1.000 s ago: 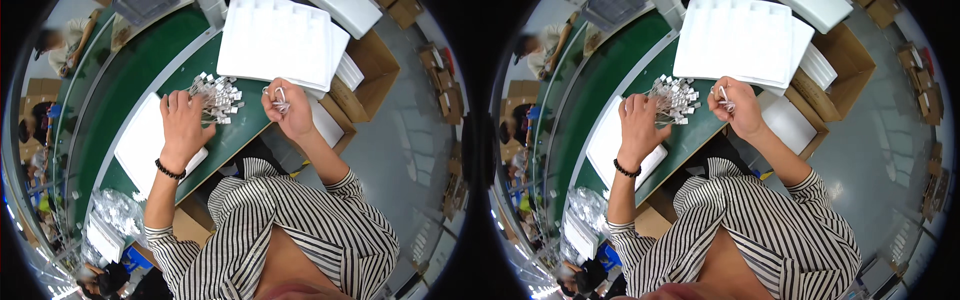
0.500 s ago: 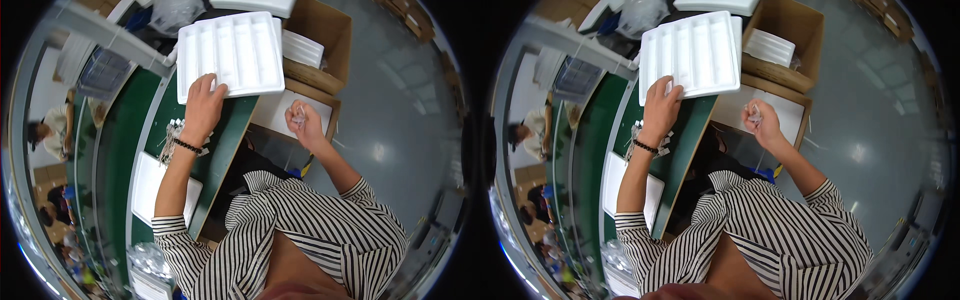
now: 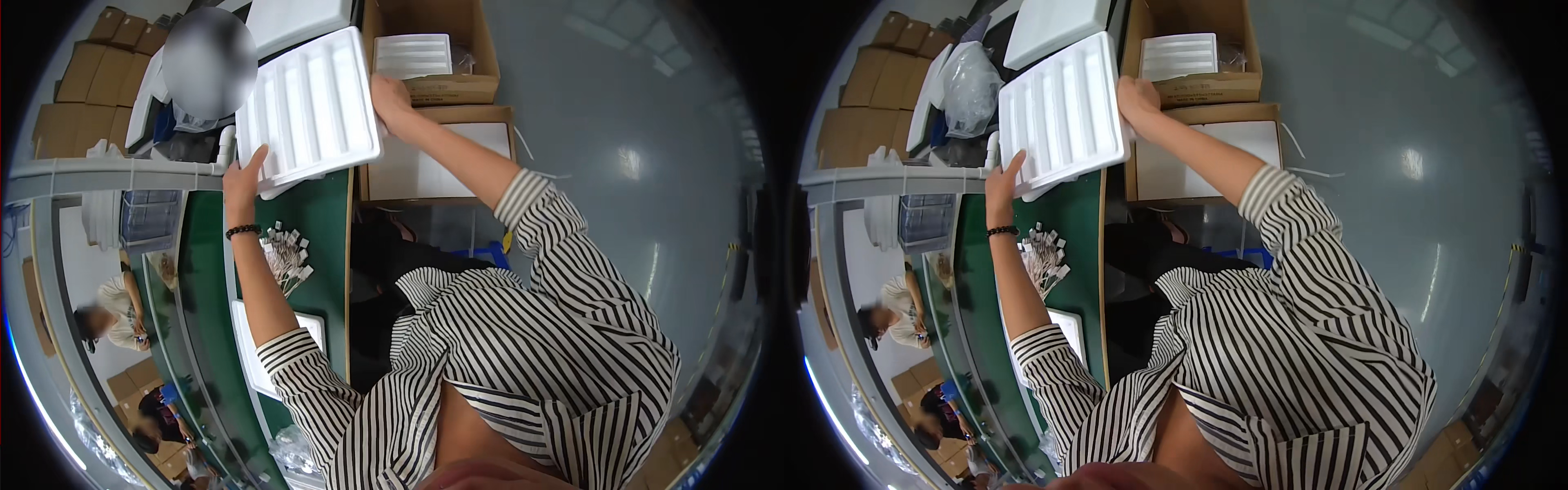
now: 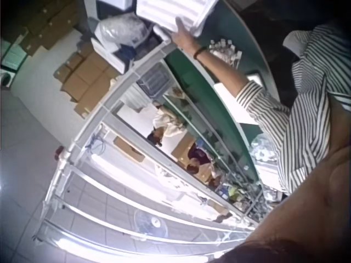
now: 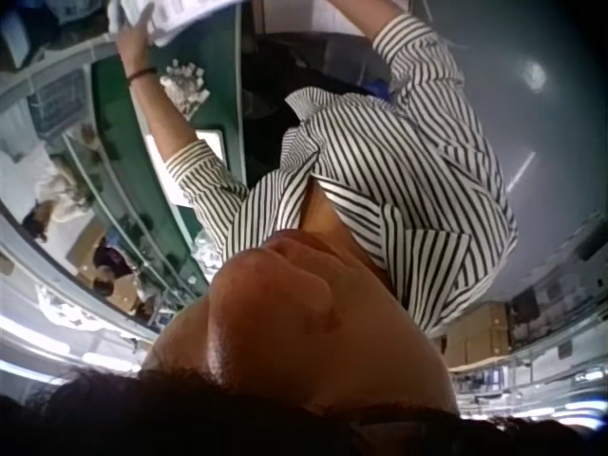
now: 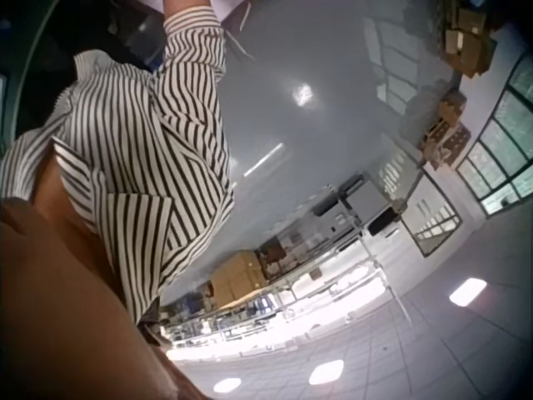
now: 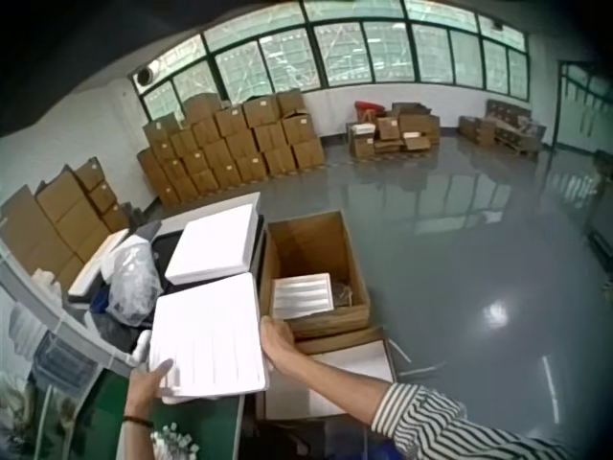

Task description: Sorting and placing small star-shaped electronic components into white plastic trays on a production line.

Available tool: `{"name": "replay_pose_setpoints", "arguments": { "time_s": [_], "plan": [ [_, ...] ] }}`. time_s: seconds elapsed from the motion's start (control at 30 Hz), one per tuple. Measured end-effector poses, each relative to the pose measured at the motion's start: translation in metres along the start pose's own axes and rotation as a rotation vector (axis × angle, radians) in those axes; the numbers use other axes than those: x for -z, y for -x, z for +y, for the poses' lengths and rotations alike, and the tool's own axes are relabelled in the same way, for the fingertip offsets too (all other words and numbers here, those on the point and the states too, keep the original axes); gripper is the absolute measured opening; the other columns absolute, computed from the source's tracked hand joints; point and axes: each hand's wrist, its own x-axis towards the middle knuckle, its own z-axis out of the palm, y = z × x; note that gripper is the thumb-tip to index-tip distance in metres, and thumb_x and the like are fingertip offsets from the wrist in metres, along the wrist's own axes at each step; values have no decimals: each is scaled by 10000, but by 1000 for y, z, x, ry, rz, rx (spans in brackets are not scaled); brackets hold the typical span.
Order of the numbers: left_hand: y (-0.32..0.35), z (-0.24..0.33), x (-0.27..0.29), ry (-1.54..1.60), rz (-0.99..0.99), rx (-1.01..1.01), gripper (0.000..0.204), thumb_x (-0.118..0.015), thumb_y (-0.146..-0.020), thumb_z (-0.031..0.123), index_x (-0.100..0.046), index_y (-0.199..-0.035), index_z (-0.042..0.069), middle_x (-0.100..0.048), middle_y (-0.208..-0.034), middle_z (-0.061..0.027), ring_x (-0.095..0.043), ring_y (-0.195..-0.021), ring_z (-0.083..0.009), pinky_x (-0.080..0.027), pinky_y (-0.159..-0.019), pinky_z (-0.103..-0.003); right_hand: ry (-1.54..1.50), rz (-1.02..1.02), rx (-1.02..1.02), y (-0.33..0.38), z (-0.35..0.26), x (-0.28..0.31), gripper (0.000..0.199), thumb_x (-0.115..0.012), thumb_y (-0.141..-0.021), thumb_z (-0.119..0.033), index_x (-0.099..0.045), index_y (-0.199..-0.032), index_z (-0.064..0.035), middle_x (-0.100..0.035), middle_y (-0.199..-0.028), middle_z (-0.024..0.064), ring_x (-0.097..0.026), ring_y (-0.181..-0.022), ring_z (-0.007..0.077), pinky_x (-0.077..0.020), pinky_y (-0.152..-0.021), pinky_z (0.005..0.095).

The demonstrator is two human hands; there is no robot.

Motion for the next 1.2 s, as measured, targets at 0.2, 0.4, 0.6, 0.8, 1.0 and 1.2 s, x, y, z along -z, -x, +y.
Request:
{"name": "replay_pose_setpoints", "arguments": {
  "time_s": [0.2,0.4,0.6,0.8,1.0,1.2],
  "plan": [
    [52,23,17,501,-112,-1,750,-771,-870,341,-462,-1368,-127,-611,-1219,-275,-642,-1066,-308,-542,-872,-355,-68,-172,38,-13,1,35,459,-438,-985,-328,-694,-1038,50,-718,-999,204,-697,-821,283,-591,-715,392],
    [114,64,1,628,-72,-229,799,-759,-860,266,-352,-1448,-88,-555,-1262,-312,-615,-1092,-346,-535,-900,-391,-293,-102,100,44,-4,97,453,-478,-1046,-333,-587,-1343,-8,-718,-1054,143,-717,-910,209,-620,-776,342],
    [83,97,-58,843,-156,-348,694,-723,-865,202,-418,-1408,-104,-583,-1267,-264,-625,-1061,-333,-523,-900,-363,-788,-212,231,11,77,193,198,-464,-950,-251,-533,-855,-92,-550,-744,67,-436,-561,139,-316,-430,272],
    [38,140,-157,1071,-385,-223,453,-725,-886,226,-637,-1162,-122,-655,-1154,-221,-651,-999,-290,-549,-790,-331,-837,152,7,49,191,252,189,-511,-930,-275,-513,-804,-134,-498,-730,44,-347,-534,106,-235,-427,242],
    [19,160,-310,1247,-730,144,441,-556,-945,164,-554,-1306,-89,-601,-1257,-258,-604,-1113,-367,-574,-875,-441,-734,352,-106,97,268,276,204,-515,-944,-273,-525,-781,-149,-499,-673,16,-377,-492,106,-250,-409,249],
    [-80,195,-390,1316,-651,611,434,-505,-947,195,-515,-1306,-49,-630,-1157,-233,-653,-954,-292,-574,-754,-403,-801,357,-281,132,322,295,230,-508,-976,-306,-543,-799,-164,-499,-670,-4,-414,-502,103,-267,-412,235]
  ]
}}
